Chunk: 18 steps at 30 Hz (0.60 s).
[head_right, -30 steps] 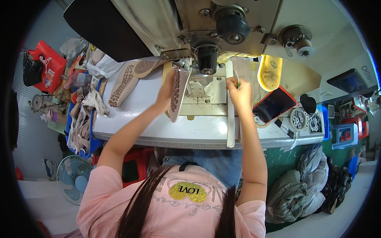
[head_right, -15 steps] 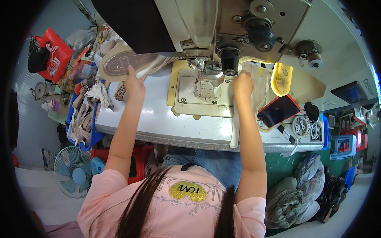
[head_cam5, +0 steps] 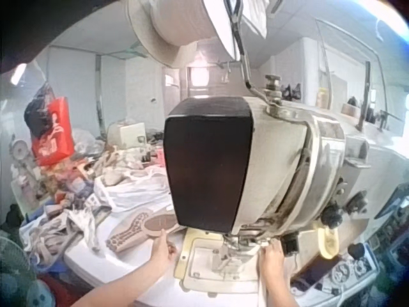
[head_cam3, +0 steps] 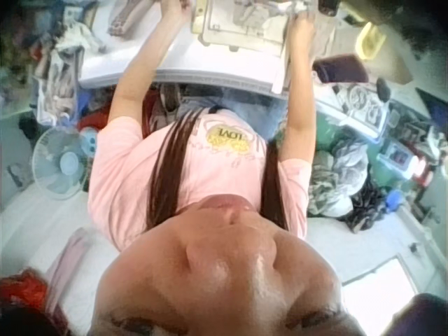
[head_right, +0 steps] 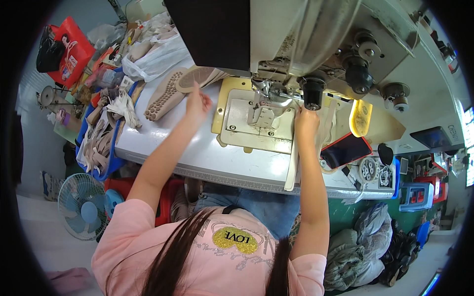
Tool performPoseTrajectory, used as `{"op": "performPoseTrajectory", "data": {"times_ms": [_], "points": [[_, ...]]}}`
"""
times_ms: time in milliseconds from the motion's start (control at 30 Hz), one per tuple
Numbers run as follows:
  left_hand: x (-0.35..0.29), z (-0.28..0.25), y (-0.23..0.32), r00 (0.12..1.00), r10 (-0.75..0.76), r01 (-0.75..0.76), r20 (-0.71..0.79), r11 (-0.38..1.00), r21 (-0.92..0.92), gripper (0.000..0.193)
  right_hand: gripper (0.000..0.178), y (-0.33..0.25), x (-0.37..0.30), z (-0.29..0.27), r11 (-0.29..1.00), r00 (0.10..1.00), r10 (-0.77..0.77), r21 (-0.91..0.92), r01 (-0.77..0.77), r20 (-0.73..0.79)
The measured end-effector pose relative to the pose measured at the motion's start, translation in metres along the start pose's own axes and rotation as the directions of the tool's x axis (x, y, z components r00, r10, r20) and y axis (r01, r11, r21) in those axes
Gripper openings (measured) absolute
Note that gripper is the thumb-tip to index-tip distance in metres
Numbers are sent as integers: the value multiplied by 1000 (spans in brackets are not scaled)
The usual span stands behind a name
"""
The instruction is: Stitching shoe components using an industrial sewing machine.
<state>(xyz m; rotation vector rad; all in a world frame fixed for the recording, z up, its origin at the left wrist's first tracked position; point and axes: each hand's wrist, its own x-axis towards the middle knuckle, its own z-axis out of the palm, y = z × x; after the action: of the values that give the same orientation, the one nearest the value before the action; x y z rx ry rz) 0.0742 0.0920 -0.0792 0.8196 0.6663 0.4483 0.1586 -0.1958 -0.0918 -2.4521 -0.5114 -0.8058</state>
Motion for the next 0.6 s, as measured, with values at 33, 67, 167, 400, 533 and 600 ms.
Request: {"op": "performPoseTrajectory", "data": {"times_ms": [33,67,167,400,533,600], "points": [[-26,-6,-16,993,61,-63,96,998,19,34,12,-3,0,2,998,998,-2,-63,7,69],[-62,-3,-28,977,98,-122,190,985,119,25,12,-3,1,3,998,997,-5,-63,10,72],[-120,5,-59,863,13,-214,505,915,343,18,19,-4,2,2,990,998,18,-144,-10,52],[-133,41,-105,664,20,-403,748,851,335,17,22,-19,20,-9,951,929,271,-220,-217,253],[-133,47,-119,645,-42,-404,763,829,387,13,23,-8,24,-2,952,937,220,-270,-145,273],[-135,47,-122,655,-43,-417,755,812,408,13,15,-7,25,-3,954,941,212,-265,-141,263]]}}
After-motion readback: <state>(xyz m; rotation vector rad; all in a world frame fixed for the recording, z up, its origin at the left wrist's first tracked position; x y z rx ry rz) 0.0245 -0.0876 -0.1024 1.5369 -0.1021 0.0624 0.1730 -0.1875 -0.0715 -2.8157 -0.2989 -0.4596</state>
